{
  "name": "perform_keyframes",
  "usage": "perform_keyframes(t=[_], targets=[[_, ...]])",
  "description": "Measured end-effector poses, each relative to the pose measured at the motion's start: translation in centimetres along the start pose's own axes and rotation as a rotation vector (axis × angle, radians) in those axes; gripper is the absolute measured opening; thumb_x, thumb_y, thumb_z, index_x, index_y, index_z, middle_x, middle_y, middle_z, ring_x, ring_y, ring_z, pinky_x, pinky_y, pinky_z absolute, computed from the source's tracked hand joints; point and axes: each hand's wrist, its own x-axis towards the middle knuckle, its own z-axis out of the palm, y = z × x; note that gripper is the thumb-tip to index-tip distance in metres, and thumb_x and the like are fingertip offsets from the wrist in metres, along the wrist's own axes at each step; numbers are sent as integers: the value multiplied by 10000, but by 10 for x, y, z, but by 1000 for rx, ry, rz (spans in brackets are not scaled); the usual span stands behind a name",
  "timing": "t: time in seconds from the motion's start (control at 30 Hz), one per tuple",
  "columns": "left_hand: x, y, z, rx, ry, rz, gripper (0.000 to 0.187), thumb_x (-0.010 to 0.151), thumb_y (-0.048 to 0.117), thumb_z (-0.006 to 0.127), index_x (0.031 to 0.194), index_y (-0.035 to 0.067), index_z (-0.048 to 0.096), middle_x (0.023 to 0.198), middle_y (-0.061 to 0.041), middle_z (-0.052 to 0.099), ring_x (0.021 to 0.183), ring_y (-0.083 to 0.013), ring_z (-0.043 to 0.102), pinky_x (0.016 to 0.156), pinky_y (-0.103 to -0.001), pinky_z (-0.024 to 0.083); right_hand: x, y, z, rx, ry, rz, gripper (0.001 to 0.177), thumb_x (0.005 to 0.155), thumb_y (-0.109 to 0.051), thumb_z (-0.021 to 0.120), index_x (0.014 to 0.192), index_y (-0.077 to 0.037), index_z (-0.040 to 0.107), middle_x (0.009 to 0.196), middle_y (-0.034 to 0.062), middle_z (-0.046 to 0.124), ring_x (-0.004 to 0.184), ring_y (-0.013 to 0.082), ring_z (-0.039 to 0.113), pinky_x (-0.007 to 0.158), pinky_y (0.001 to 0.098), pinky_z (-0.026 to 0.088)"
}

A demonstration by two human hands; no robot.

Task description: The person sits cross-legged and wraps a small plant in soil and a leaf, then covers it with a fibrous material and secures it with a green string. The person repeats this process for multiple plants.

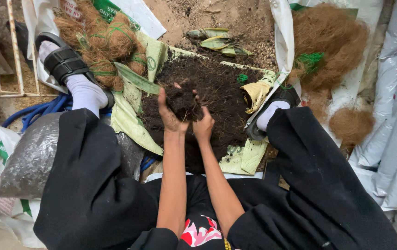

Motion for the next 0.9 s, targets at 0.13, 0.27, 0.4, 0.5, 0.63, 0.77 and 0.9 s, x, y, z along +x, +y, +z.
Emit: perform_keyframes(t=[0.13, 0.27, 0.4, 0.5, 0.63, 0.77, 0.9], targets=[[6, -4, 1, -6, 5, -3, 334, 928, 389, 735, 1003, 90, 606, 989, -93, 659, 885, -256, 693, 831, -432, 621, 37, -61, -50, 423, 80, 141, 389, 1068, -416, 534, 1166, -60, 656, 1024, 70, 720, 934, 208, 682, 863, 377, 545], [13, -13, -11, 4, -20, 4, 253, 939, 262, 766, 1040, 109, 592, 1027, -59, 637, 970, -237, 660, 947, -446, 584, 20, -140, -93, 966, -27, -47, 376, 1139, -373, 470, 1258, -32, 577, 1057, 81, 661, 944, 204, 651, 844, 358, 544], [12, -16, -20, 45, -51, -34, 396, 912, 200, 698, 1274, 70, 604, 1076, -72, 661, 1006, -224, 667, 967, -394, 537, -19, -197, -119, 942, -214, -371, 217, 1129, -199, 488, 1266, -45, 557, 1115, 99, 668, 1091, 203, 672, 1041, 376, 553], [10, -16, -14, -98, -212, -53, 462, 952, 177, 690, 1374, 58, 545, 1136, -106, 655, 1086, -234, 652, 1046, -389, 510, -26, -217, -131, 520, -123, -483, 223, 1110, -120, 499, 1276, -14, 605, 1166, 121, 663, 1107, 202, 628, 1020, 345, 507], [3, -15, 2, -110, -259, -79, 500, 918, 155, 679, 1379, 67, 505, 1219, -122, 644, 1203, -248, 638, 1142, -400, 504, -13, -221, -133, 661, -96, -477, 306, 1142, -193, 417, 1335, -25, 586, 1330, 131, 675, 1268, 215, 635, 1153, 354, 482], [-4, -12, 17, 202, -270, -32, 473, 866, 158, 662, 1312, 20, 588, 1259, -133, 667, 1185, -221, 638, 1086, -365, 506, -7, -213, -130, 473, 6, -470, 483, 1141, -339, 292, 1408, -25, 543, 1443, 156, 588, 1360, 250, 553, 1156, 376, 433], [-17, -24, 22, 607, -292, 123, 215, 917, 100, 664, 1108, 4, 677, 1148, -94, 699, 1051, -172, 652, 990, -315, 523, -6, -207, -119, 358, 104, -506, 541, 1127, -419, 253, 1372, -51, 565, 1408, 144, 587, 1335, 268, 557, 1127, 377, 481]])
